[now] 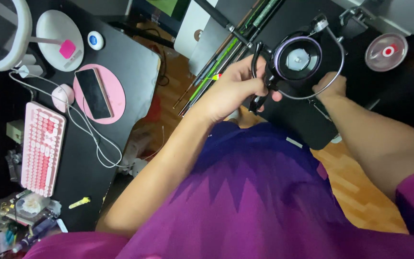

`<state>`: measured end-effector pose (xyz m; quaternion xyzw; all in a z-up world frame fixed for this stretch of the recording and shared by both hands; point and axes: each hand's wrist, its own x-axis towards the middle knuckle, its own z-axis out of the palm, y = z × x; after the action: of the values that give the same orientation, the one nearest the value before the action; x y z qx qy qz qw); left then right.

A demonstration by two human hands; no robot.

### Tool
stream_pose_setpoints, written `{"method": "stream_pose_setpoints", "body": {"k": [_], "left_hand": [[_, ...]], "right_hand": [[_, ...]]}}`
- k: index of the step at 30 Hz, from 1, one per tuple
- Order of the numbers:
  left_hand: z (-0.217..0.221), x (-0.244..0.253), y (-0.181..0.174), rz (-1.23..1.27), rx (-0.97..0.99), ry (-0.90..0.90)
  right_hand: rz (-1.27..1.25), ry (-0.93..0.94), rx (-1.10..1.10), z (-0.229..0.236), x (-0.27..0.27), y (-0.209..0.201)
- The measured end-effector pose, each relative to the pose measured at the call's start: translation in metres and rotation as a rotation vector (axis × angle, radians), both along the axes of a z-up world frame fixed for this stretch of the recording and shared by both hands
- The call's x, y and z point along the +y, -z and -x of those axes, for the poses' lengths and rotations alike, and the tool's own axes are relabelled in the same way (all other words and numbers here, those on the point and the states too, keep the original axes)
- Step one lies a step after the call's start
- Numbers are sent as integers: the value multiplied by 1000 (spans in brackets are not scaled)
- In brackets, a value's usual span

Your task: Assembling a fishing reel and attaching it to a fishing rod.

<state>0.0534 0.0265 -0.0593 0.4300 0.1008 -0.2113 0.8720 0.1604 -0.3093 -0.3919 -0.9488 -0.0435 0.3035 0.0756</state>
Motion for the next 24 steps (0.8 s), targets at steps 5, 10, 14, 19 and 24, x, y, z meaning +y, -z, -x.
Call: {"method": "stream_pose_setpoints", "body": {"k": [5,10,14,19,24], "left_hand": [[-2,-3,-1,-36,5,2],[-6,-2,-9,-121,-21,-33],[-10,-4,-14,-88,-36,-66],[-9,-5,-15,-177,-39,-119],[-12,-13,-19,-204,-57,-144]], "right_hand": [[-326,494,61,-7,29,-89],[-1465,1009,368,-16,35,-168],[-1595,889,243,-5,62,-304],[-1675,323,-130,15,80,-389],[-1696,204,-237,31,94,-424]]}}
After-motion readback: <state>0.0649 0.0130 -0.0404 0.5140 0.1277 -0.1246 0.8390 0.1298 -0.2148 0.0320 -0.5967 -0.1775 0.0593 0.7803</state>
